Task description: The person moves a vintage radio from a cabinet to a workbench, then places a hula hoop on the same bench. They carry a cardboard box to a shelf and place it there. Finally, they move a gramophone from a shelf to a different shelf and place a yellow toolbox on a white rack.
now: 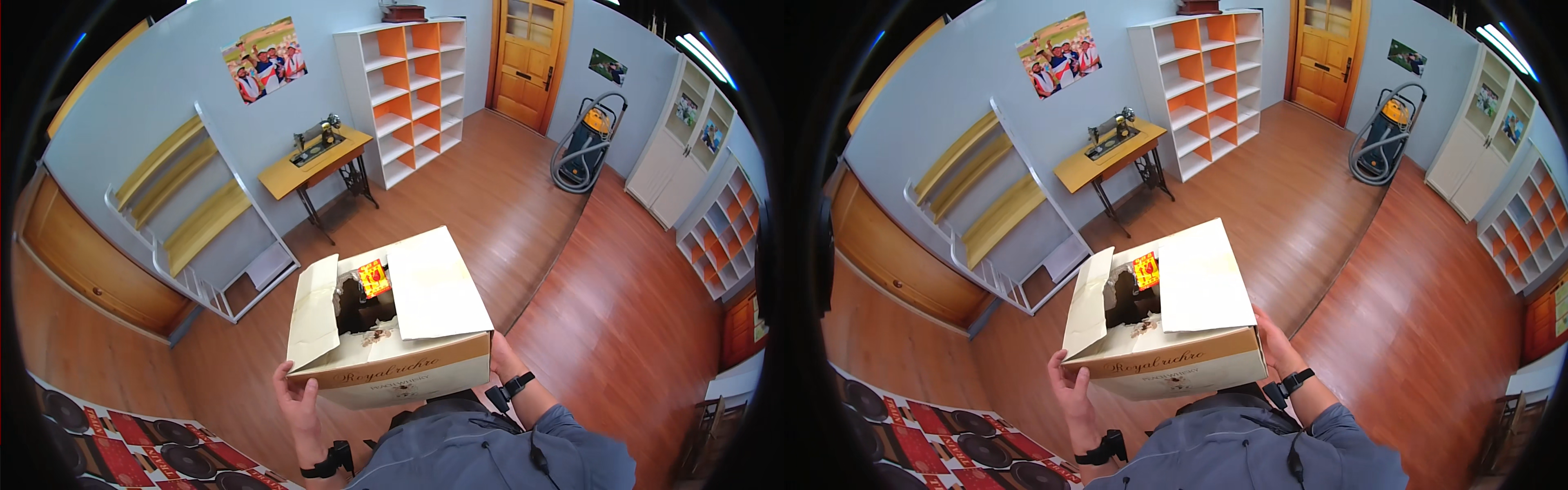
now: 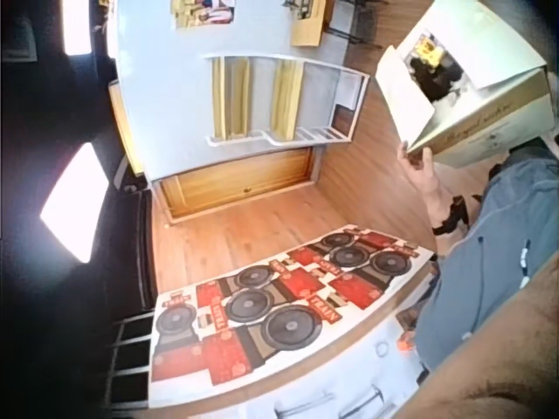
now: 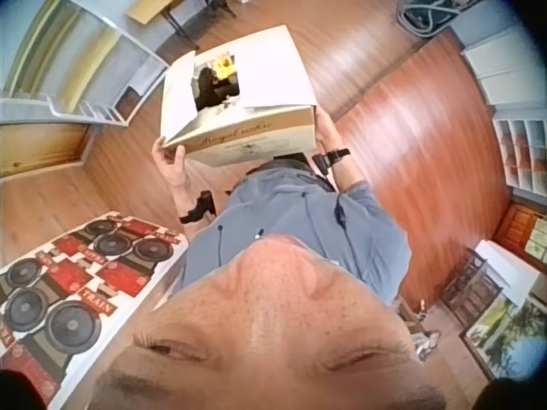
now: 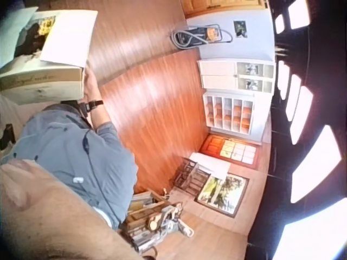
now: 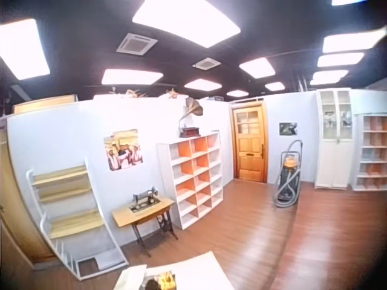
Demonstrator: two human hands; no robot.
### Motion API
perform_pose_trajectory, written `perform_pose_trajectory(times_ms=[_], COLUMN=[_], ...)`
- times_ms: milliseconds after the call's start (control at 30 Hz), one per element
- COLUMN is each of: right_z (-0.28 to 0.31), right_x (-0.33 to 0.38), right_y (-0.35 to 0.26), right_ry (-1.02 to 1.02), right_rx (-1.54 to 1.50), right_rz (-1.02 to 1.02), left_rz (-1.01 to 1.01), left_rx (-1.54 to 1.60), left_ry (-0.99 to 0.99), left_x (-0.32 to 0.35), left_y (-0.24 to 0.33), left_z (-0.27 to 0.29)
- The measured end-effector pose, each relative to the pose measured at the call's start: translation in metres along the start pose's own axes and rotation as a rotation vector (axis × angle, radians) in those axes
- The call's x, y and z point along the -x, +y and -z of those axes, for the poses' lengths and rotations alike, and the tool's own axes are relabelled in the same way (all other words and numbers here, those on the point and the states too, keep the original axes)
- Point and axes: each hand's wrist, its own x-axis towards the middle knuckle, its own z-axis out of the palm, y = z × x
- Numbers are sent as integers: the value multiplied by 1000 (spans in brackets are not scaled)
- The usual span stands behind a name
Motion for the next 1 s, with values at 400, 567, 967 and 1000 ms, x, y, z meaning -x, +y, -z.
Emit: perform_pose_trajectory(times_ms=[400, 567, 967, 1000], right_z=[72, 107, 87, 85], right_x=[-209, -286, -478, -490], right_y=[-104, -193, -314, -326], right_ry=[-50, 7, 24, 33], right_rx=[26, 7, 21, 21], right_rz=[147, 210, 313, 329], left_rz=[-199, -255, -352, -315], left_rx=[277, 126, 0, 30], left_ry=[83, -8, -171, -182], left_x=[-131, -201, -397, -419], left_y=[-146, -151, -200, -205], left_z=[-125, -210, -314, -324])
